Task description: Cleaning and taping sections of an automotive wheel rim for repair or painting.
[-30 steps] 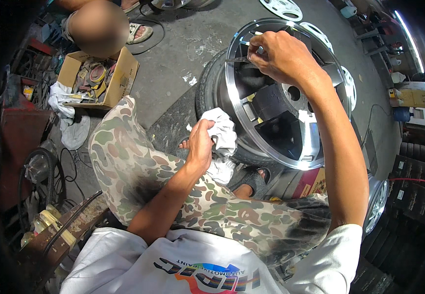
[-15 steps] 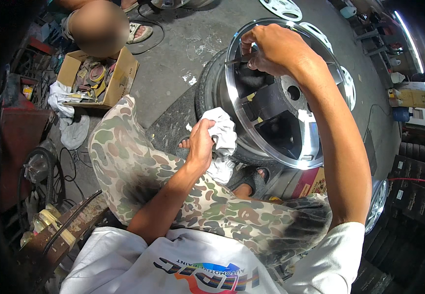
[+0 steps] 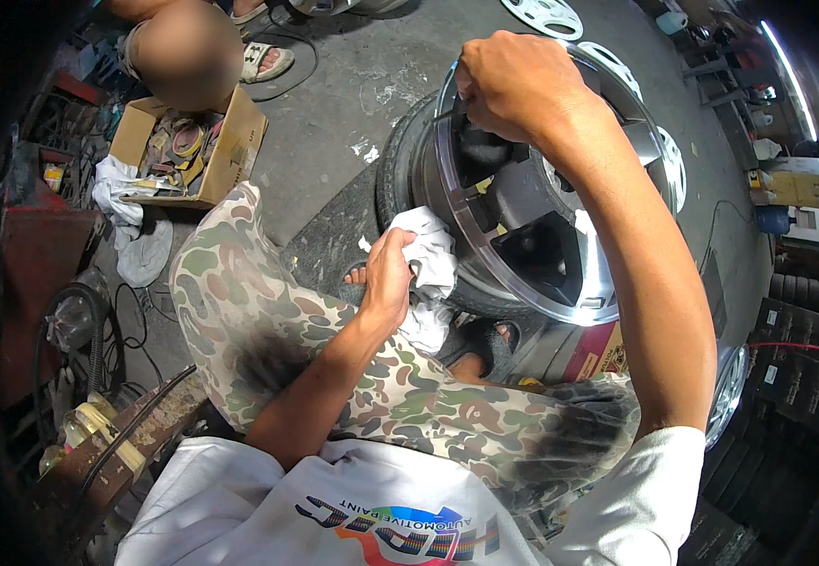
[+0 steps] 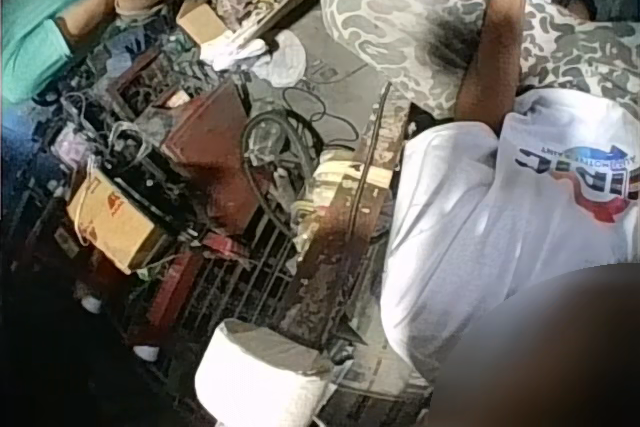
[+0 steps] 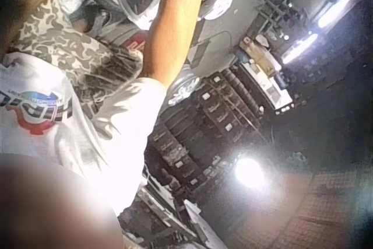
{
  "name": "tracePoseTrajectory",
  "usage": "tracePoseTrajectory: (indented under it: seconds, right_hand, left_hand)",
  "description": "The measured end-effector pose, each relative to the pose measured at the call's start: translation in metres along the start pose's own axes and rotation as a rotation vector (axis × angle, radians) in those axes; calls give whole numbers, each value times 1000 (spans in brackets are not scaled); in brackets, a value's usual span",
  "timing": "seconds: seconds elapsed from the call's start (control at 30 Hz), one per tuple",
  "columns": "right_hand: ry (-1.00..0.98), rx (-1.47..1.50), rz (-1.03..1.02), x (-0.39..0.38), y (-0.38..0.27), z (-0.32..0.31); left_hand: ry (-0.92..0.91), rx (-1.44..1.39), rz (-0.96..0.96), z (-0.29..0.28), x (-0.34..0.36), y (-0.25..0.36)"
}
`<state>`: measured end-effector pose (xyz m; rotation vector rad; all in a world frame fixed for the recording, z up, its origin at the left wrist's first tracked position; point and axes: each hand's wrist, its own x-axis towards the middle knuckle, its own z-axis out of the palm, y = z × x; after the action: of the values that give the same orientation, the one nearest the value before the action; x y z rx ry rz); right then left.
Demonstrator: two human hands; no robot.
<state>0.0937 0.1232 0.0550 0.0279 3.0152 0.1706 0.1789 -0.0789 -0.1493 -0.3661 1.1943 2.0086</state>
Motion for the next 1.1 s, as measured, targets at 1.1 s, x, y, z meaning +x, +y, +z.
tracePoseTrajectory:
  seconds: [1.1]
  right_hand:
    - [-47, 135, -24, -49, -5, 5]
  left_hand:
    - [-1, -13, 30, 0, 4, -8]
